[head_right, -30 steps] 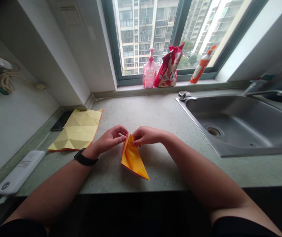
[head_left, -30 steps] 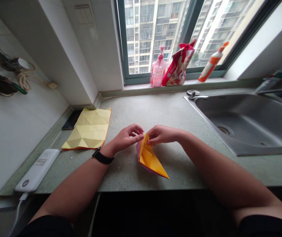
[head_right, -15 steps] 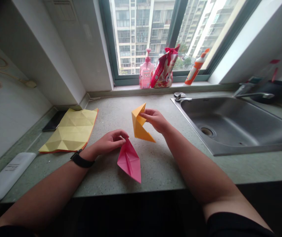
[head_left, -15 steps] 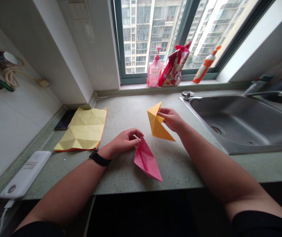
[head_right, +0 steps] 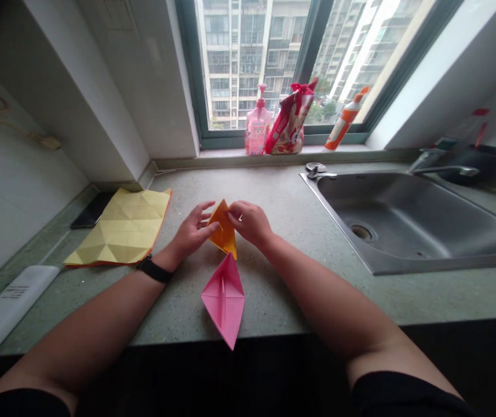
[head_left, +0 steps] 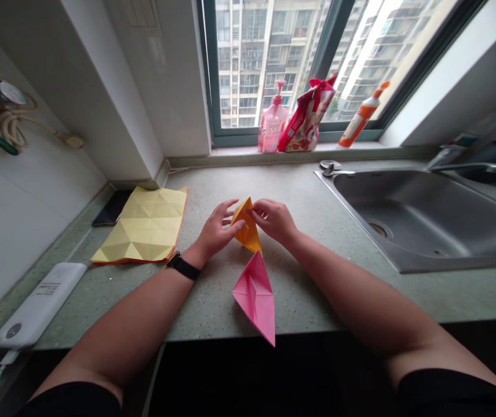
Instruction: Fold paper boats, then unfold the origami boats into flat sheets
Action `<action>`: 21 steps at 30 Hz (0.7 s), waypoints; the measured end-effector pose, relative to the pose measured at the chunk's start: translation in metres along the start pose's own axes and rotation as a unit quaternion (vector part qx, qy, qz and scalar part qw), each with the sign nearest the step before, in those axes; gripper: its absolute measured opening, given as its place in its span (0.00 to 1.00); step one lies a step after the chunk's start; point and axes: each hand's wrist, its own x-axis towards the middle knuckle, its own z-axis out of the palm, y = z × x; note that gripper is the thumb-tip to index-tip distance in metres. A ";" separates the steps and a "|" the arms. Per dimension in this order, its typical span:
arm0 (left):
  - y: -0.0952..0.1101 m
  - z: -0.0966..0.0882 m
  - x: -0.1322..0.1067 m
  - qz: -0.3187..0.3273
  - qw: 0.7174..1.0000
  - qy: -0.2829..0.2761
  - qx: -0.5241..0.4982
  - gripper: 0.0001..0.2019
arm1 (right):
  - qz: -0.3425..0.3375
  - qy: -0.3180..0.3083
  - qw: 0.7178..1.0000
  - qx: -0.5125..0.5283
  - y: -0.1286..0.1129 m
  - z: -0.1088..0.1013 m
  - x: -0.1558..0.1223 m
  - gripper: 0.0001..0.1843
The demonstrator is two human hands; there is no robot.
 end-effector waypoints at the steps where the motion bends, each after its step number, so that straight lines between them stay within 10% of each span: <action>1: -0.002 0.001 0.001 -0.006 1.000 -0.005 -0.014 0.28 | -0.012 0.002 1.000 -0.001 -0.001 0.004 -0.001 0.09; 21: 0.009 0.003 0.001 -0.029 0.999 0.017 0.002 0.18 | 0.029 0.042 0.995 0.084 -0.014 0.008 0.001 0.16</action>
